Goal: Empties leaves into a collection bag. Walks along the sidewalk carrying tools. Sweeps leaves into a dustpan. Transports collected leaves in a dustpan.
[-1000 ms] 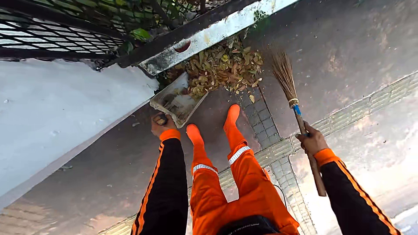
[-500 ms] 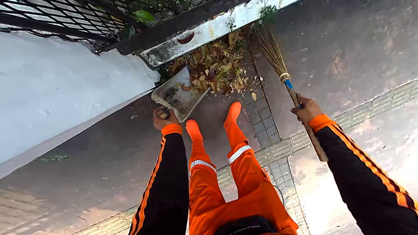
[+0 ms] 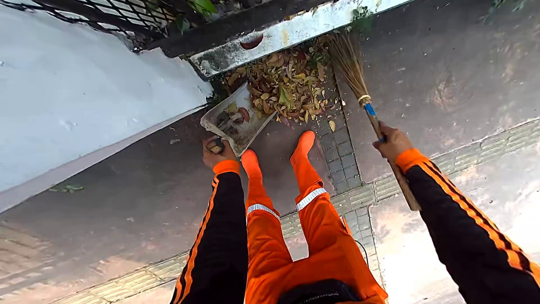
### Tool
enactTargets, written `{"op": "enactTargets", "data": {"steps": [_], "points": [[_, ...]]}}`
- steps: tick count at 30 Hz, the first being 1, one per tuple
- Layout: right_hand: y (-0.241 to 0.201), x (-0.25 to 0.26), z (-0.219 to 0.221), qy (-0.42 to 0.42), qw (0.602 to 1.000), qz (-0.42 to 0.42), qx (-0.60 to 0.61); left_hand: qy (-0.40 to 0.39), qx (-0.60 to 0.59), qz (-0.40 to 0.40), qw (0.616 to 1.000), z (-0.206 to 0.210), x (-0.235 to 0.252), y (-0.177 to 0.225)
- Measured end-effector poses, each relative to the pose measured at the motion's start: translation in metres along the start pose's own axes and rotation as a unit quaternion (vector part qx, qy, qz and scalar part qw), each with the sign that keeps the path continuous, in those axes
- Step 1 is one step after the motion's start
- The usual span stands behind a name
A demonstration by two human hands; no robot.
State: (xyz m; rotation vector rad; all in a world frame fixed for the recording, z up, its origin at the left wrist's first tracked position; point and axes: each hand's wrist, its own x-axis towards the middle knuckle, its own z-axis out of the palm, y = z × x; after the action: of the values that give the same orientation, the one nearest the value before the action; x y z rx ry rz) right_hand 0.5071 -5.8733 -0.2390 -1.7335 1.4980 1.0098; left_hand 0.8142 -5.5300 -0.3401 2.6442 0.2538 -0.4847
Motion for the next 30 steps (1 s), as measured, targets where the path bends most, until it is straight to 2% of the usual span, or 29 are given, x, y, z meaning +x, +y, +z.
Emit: {"op": "enactTargets", "data": {"steps": [1,3,4,6,10,13,15,18,21,24,26,28,30], "points": [[-0.013,0.018,0.016,-0.012,0.999,-0.032,-0.02,0.0,0.001,-0.004,1.0,0.001,0.0,-0.001],[-0.041,0.013,0.039,-0.066,0.992,-0.083,-0.07,0.0,-0.001,-0.012,1.0,0.001,0.003,0.002],[-0.047,-0.004,0.042,-0.097,0.987,-0.095,-0.087,0.0,-0.005,-0.013,1.0,-0.001,0.005,0.002],[-0.021,-0.053,0.045,-0.13,0.984,-0.093,-0.079,-0.005,-0.003,-0.014,1.0,-0.007,0.006,-0.008],[0.054,-0.128,0.03,-0.057,0.998,-0.032,0.012,-0.016,-0.003,-0.038,0.999,-0.004,0.023,-0.029],[0.081,-0.138,0.034,0.036,0.998,0.037,0.031,-0.009,-0.053,-0.068,0.996,-0.004,0.027,-0.049],[0.083,-0.104,0.043,0.09,0.993,0.078,0.025,0.008,-0.077,-0.072,0.994,0.001,0.037,-0.065],[0.088,-0.015,0.076,0.111,0.985,0.13,0.003,0.01,-0.099,-0.045,0.994,0.004,0.047,-0.092],[0.099,0.09,0.12,0.104,0.981,0.162,-0.006,-0.008,-0.107,0.039,0.993,0.002,0.053,-0.115],[0.077,0.167,0.157,0.073,0.976,0.201,-0.035,0.006,-0.151,0.133,0.98,0.004,0.058,-0.131],[0.039,0.208,0.166,0.074,0.984,0.158,-0.03,0.021,-0.224,0.196,0.954,0.013,0.065,-0.138],[-0.011,0.267,0.156,0.111,0.993,0.051,0.005,0.046,-0.291,0.262,0.919,0.03,0.075,-0.143],[-0.065,0.336,0.136,0.15,0.985,-0.052,0.074,0.066,-0.321,0.316,0.89,0.044,0.092,-0.159]]}}
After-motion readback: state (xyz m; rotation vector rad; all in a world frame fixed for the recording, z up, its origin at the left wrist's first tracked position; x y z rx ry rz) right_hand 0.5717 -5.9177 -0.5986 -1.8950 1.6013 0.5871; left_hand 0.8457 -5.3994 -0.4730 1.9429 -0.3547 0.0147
